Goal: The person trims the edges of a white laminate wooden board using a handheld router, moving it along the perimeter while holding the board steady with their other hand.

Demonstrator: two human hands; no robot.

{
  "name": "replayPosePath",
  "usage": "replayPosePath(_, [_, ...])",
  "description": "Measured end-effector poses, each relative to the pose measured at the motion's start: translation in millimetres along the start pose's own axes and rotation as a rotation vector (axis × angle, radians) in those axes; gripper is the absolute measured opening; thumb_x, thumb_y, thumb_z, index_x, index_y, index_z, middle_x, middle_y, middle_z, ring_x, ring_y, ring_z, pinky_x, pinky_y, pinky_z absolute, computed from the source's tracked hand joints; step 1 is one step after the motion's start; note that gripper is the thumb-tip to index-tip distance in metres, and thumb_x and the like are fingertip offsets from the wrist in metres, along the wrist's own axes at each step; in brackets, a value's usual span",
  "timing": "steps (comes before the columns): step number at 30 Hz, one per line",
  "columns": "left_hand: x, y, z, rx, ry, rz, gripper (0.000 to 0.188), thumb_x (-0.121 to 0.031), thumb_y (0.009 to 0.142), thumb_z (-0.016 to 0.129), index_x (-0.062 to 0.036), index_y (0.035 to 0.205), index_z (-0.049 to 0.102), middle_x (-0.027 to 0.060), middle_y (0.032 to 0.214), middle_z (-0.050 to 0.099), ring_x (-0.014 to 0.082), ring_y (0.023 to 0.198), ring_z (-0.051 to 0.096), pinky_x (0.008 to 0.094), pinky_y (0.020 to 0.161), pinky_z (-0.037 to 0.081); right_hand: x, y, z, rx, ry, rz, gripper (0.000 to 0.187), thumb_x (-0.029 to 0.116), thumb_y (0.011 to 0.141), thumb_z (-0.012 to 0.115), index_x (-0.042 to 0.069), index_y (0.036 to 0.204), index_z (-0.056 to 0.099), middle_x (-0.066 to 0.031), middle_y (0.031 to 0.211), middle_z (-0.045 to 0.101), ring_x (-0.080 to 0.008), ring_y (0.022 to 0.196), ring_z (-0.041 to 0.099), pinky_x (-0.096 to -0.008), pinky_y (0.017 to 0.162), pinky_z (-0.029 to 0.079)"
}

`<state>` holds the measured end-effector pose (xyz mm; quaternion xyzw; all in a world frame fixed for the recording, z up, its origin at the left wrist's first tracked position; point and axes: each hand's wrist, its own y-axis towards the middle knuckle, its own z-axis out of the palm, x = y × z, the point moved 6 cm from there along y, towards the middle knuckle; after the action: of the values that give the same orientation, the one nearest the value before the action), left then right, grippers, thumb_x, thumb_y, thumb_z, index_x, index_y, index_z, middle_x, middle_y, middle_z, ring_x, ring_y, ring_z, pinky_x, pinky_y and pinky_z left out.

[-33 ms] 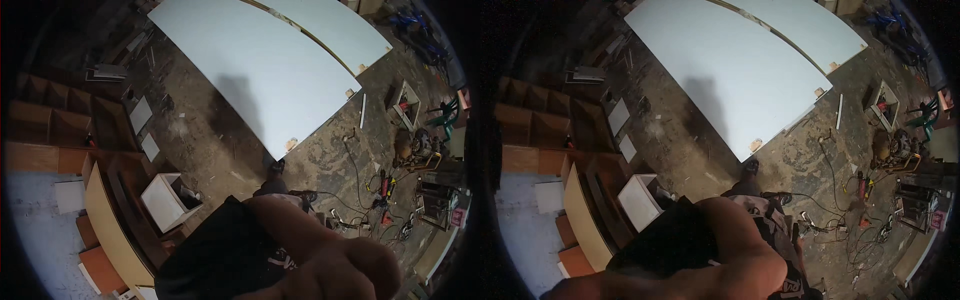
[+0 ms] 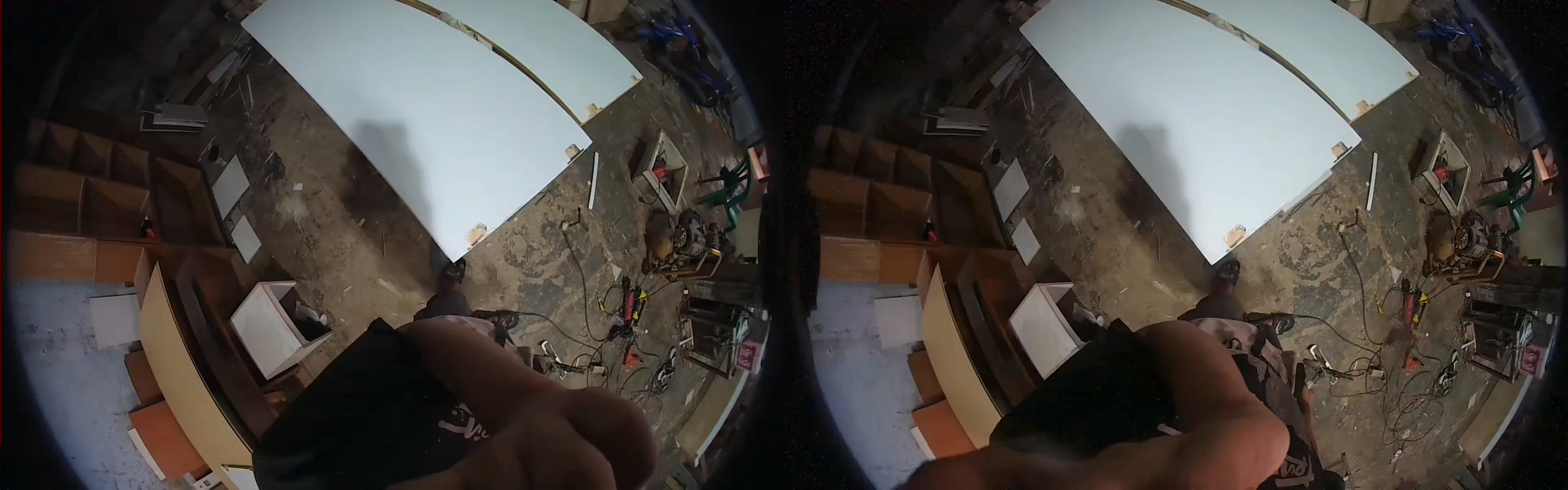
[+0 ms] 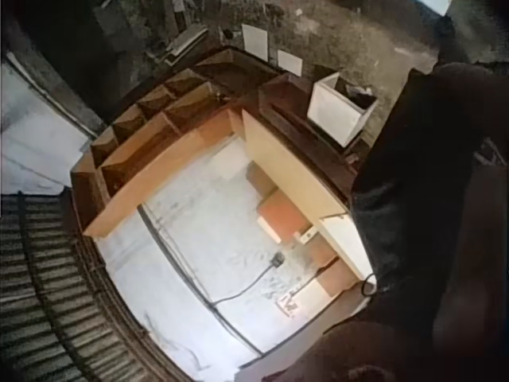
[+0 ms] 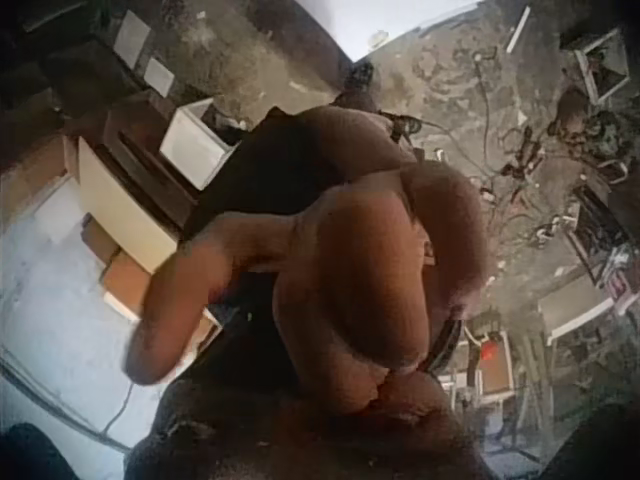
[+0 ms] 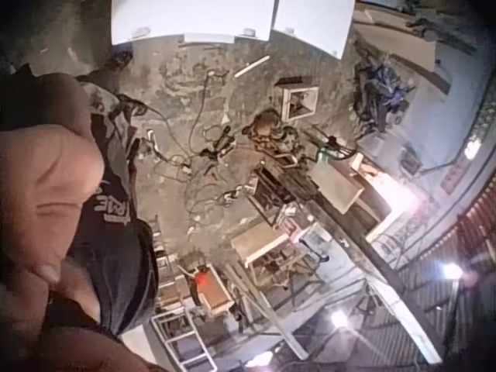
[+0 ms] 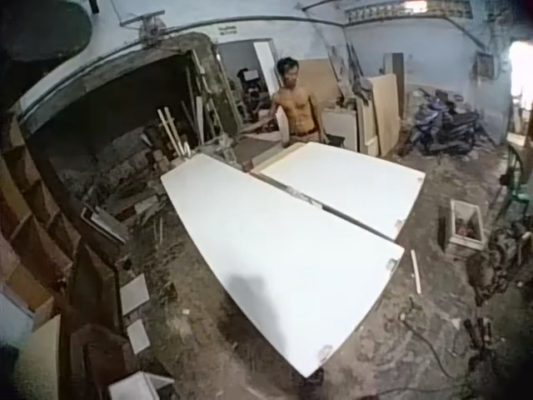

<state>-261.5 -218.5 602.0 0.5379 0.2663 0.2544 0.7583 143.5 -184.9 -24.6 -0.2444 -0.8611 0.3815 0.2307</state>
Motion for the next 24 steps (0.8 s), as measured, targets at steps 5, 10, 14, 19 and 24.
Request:
replayPosePath(5, [3,0,-7,-0.023,0.027,0.004,0.027,-0.016,0.102,0.047,-0.0061,0.126,0.056,0.0039,0.110,0.055,0.0184,0.103,0.050,0.0371,0.093,0.039,-9,-3,-1,-0.004,0.010,0.011,0.056,0.032,0.080,0.076,-0.001,0.122,0.059,-0.0152,0.106,0.067,-0.0268,0.092,0.065,-0.0403,0.078,0.052])
replayPosePath(10, [0,-3,-18,-0.086,0.107,0.009,0.026,-0.014,0.101,0.049,-0.0040,0.123,0.058,0.0050,0.106,0.055,0.0195,0.100,0.051,0.0362,0.091,0.041,-16,-6,1,0.001,0.023,0.016,0.056,0.031,0.080,0.076,-0.001,0.122,0.059,-0.0146,0.105,0.067,-0.0265,0.091,0.065,-0.0400,0.077,0.052])
replayPosePath(14, [-5,-12,-38,-0.225,0.343,0.008,0.025,-0.012,0.101,0.050,-0.0023,0.121,0.060,0.0058,0.104,0.056,0.0203,0.098,0.051,0.0354,0.089,0.042,-12,-6,7,0.010,0.031,0.002,0.056,0.031,0.080,0.077,-0.001,0.122,0.059,-0.0142,0.105,0.067,-0.0263,0.090,0.065,-0.0397,0.077,0.052])
replayPosePath(19, [-10,-82,-105,-0.681,0.977,-0.183,0.023,-0.010,0.100,0.052,-0.0002,0.118,0.062,0.0069,0.100,0.056,0.0213,0.095,0.052,0.0345,0.087,0.044,-27,1,1,-0.013,0.040,0.016,0.055,0.031,0.080,0.077,-0.001,0.121,0.059,-0.0137,0.104,0.067,-0.0260,0.090,0.065,-0.0394,0.076,0.052])
replayPosePath(24, [-43,-178,-164,-0.587,1.452,-0.568,0.022,-0.018,0.106,0.053,-0.0031,0.109,0.070,0.0084,0.102,0.062,0.0178,0.095,0.055,0.0311,0.083,0.047,-35,6,-3,-0.029,0.033,0.015,0.055,0.031,0.080,0.077,-0.001,0.121,0.059,-0.0132,0.104,0.067,-0.0257,0.089,0.065,-0.0391,0.076,0.051])
